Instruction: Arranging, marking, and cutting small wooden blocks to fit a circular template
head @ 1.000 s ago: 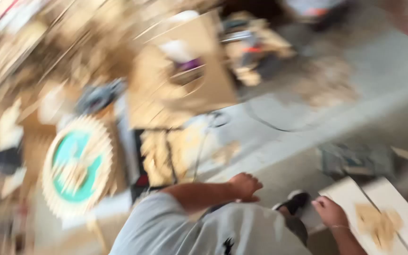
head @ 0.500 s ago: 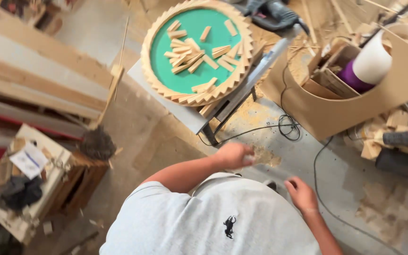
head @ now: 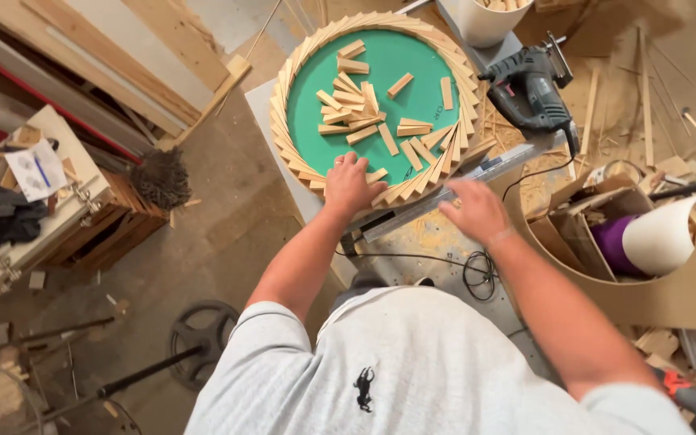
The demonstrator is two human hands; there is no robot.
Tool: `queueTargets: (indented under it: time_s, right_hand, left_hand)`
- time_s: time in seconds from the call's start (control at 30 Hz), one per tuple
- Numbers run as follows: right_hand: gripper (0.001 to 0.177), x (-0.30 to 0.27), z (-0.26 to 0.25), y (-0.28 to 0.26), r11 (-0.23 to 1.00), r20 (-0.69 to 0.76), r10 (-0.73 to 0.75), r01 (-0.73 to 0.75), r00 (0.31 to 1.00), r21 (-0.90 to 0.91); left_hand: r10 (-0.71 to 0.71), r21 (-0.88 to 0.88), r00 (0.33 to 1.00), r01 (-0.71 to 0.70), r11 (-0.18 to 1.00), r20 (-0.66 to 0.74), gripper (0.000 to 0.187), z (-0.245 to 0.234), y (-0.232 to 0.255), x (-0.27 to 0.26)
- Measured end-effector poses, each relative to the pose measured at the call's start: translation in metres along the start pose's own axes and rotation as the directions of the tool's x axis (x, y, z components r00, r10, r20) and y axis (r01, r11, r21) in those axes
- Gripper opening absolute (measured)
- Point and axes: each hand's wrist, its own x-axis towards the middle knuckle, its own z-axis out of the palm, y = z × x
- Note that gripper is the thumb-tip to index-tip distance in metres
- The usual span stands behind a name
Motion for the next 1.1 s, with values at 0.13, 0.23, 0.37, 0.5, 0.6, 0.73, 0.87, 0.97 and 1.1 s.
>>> queueTargets:
  time_s: [0.13,0.23,0.37,0.5,0.6,0.73,0.87,0.97,1.1]
  right_hand:
    - [0.046,0.096,0.033,0.06,0.928,-0.106,-0.277,0.238,0.955,-0.287]
    - [0.048,0.156,0.036,0.085,0.843,0.016,-0.354,0.326,0.935,-0.427]
    - [0.05,0.198,0.036,0.102,0.759,0.185,-0.432,0.466,0.883,-0.454]
    - [0.049,0.197,0.031,0.092,0.791,0.165,-0.425,0.454,0.89,-0.411]
    - [0.055,0.197,0.041,0.078,0.824,0.029,-0.394,0.367,0.919,-0.431]
    - [0.088,0.201,0.037,0.038,0.894,0.076,-0.274,0.283,0.959,-0.346]
    - [0.114,0.2,0.048,0.008,0.895,0.136,-0.313,0.339,0.94,-0.288]
    - [0.114,0.206,0.052,-0.007,0.867,0.153,-0.312,0.347,0.938,-0.358]
    - [0.111,0.211,0.06,-0.004,0.897,0.128,-0.218,0.25,0.967,-0.364]
  left_hand:
    - [0.003,-0.001,0.998,-0.003,1.0,0.067,0.057,0.026,-0.01,0.017]
    - [0.014,0.051,0.999,-0.016,0.999,0.028,0.05,0.032,-0.028,0.029]
    - [0.031,-0.045,0.999,-0.029,0.999,0.038,0.054,0.003,-0.046,0.034]
    - [0.141,-0.077,0.983,-0.133,0.988,0.12,0.069,-0.017,-0.059,0.029]
    - [0.206,-0.035,0.973,-0.203,0.978,0.105,0.055,0.003,-0.076,0.041]
    - [0.304,-0.088,0.95,-0.297,0.951,0.071,0.04,0.01,-0.085,0.061]
    - [0.432,-0.044,0.893,-0.44,0.897,-0.127,0.036,0.017,-0.092,0.079]
    - [0.439,-0.091,0.864,-0.471,0.877,-0.245,0.068,-0.034,-0.084,0.096]
    - [0.421,-0.069,0.881,-0.444,0.893,-0.216,0.104,-0.058,-0.078,0.135]
